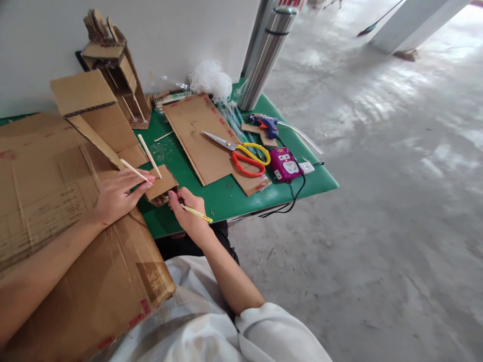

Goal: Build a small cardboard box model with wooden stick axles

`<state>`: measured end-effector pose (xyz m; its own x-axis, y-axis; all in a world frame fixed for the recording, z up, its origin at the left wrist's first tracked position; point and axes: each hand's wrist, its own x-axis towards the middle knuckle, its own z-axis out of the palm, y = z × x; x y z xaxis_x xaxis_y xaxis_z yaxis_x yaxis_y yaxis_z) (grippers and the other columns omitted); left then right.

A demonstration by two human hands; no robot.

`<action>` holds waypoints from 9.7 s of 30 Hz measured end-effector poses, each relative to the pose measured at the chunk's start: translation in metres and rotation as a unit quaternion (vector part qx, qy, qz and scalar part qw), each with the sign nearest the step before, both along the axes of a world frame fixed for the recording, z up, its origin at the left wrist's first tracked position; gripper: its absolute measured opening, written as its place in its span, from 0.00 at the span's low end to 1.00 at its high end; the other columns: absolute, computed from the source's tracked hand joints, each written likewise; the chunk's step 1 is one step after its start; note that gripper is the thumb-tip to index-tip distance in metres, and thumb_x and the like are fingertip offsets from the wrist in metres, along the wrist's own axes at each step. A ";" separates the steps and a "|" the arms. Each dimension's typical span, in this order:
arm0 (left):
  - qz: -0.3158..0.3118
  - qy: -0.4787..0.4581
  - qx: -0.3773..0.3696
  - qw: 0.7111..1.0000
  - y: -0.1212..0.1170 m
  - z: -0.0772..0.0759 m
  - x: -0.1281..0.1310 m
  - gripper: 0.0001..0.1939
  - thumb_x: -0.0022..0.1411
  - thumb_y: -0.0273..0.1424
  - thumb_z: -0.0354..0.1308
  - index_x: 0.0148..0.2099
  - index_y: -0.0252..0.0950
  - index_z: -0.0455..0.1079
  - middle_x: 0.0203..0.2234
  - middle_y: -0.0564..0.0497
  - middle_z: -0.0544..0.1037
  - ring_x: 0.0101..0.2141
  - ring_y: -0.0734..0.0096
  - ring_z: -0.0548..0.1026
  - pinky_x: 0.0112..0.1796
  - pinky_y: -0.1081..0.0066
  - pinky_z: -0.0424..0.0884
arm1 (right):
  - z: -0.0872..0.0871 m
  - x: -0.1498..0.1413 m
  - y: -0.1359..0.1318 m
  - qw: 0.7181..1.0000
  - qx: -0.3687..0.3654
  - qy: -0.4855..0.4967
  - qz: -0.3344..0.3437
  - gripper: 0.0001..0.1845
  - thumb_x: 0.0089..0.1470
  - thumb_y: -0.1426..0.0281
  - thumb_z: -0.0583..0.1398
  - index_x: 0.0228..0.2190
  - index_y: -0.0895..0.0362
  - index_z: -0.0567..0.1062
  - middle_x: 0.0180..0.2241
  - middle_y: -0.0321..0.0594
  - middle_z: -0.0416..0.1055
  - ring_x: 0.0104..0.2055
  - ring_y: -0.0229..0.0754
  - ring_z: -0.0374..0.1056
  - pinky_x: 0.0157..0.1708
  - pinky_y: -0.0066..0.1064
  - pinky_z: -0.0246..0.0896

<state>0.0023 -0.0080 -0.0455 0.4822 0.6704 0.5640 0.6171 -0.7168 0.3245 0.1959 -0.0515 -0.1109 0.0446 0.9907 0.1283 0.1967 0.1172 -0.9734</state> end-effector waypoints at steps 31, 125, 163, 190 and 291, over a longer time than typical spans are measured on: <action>0.003 -0.003 0.009 1.000 -0.002 0.001 0.000 0.09 0.71 0.31 0.56 0.45 0.38 0.78 0.40 0.49 0.84 0.44 0.66 0.81 0.49 0.65 0.76 | 0.006 0.005 -0.011 0.994 0.007 0.046 -0.100 0.25 0.62 0.51 0.56 0.20 0.52 0.61 0.17 0.33 0.71 0.22 0.38 0.71 0.24 0.28 0.62; -0.058 0.118 -0.185 0.974 0.032 0.030 0.013 0.14 0.70 0.39 0.53 0.41 0.43 0.80 0.45 0.53 0.84 0.50 0.60 0.78 0.55 0.59 0.68 | 0.003 -0.007 -0.015 0.981 0.090 -0.140 -0.094 0.25 0.65 0.56 0.54 0.19 0.53 0.62 0.16 0.32 0.64 0.20 0.32 0.58 0.24 0.25 0.57; -0.066 0.141 -0.120 0.980 0.032 0.022 0.010 0.12 0.71 0.36 0.55 0.44 0.40 0.79 0.48 0.53 0.83 0.50 0.60 0.79 0.55 0.56 0.66 | 0.000 -0.009 -0.013 0.960 0.195 -0.180 -0.086 0.24 0.64 0.66 0.58 0.19 0.55 0.58 0.17 0.27 0.59 0.19 0.29 0.53 0.23 0.23 0.49; -0.066 0.148 -0.112 0.980 0.032 0.024 0.010 0.12 0.71 0.37 0.55 0.42 0.42 0.80 0.44 0.53 0.84 0.46 0.62 0.79 0.51 0.59 0.67 | -0.002 -0.011 -0.013 0.955 0.200 -0.193 -0.104 0.23 0.64 0.68 0.57 0.19 0.54 0.56 0.17 0.27 0.58 0.19 0.29 0.52 0.22 0.24 0.49; -0.017 0.173 -0.136 0.975 0.025 0.025 0.010 0.15 0.71 0.40 0.51 0.47 0.43 0.77 0.43 0.50 0.82 0.46 0.62 0.78 0.46 0.66 0.70 | -0.004 -0.010 -0.013 0.952 0.210 -0.200 -0.094 0.23 0.65 0.66 0.57 0.19 0.55 0.57 0.17 0.26 0.52 0.19 0.29 0.48 0.22 0.24 0.47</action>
<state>0.0126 0.0172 -0.0201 0.6359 0.7535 0.1672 0.7013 -0.6545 0.2823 0.1861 -0.0645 -0.1145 0.0813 0.8276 0.5553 0.5975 0.4055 -0.6918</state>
